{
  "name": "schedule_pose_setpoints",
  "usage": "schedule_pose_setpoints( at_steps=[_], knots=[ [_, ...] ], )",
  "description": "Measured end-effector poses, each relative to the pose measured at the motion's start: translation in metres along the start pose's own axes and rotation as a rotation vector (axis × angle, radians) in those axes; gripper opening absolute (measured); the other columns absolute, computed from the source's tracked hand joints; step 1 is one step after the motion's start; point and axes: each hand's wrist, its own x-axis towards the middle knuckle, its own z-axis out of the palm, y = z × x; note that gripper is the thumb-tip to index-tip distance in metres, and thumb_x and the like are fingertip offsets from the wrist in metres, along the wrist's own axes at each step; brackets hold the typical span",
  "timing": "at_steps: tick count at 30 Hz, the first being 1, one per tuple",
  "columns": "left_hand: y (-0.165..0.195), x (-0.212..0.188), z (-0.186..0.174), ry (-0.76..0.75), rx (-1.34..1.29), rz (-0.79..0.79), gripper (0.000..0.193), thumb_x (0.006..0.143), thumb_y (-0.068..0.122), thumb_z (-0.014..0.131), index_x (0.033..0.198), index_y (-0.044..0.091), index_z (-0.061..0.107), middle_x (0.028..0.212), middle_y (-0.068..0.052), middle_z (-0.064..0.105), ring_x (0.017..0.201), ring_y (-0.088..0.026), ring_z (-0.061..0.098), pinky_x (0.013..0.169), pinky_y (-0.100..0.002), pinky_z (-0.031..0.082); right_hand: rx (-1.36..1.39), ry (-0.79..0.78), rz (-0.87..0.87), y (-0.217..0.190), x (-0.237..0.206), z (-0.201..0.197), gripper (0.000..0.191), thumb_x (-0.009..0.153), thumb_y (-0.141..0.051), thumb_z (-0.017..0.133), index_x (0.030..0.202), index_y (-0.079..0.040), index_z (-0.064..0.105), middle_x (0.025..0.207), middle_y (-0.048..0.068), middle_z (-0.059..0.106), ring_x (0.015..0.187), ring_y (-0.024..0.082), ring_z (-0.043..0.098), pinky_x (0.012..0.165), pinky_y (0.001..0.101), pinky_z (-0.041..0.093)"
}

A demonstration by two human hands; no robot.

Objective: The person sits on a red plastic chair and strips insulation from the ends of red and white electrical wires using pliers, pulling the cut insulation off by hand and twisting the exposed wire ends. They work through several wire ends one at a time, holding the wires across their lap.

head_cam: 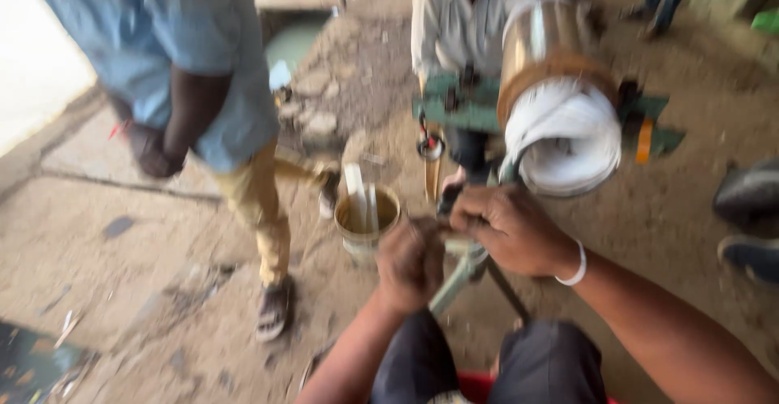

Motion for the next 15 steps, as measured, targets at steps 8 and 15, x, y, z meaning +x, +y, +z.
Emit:
schedule_pose_setpoints(
  at_steps=[8, 15],
  knots=[
    [0.016, 0.005, -0.006, -0.015, 0.0, -0.156, 0.011, 0.095, -0.003, 0.066, 0.104, 0.0, 0.07, 0.096, -0.014, 0.07, 0.085, -0.025, 0.072, 0.073, -0.032, 0.058, 0.05, -0.026, 0.02, -0.001, -0.004, -0.004, 0.024, 0.096, -0.015, 0.066, 0.114, 0.001, 0.064, 0.087, 0.008, 0.068, 0.078, 0.022, 0.07, 0.073, 0.0348, 0.054],
    [0.018, -0.001, 0.002, 0.055, -0.124, -0.409, 0.005, 0.097, 0.004, 0.071, 0.097, -0.001, 0.07, 0.088, -0.011, 0.07, 0.073, -0.018, 0.066, 0.067, -0.028, 0.052, -0.509, 0.404, -0.431, 0.009, -0.026, 0.028, 0.026, 0.088, 0.005, 0.069, 0.113, 0.002, 0.07, 0.106, 0.011, 0.067, 0.091, 0.027, 0.07, 0.084, 0.0404, 0.058]
  ],
)
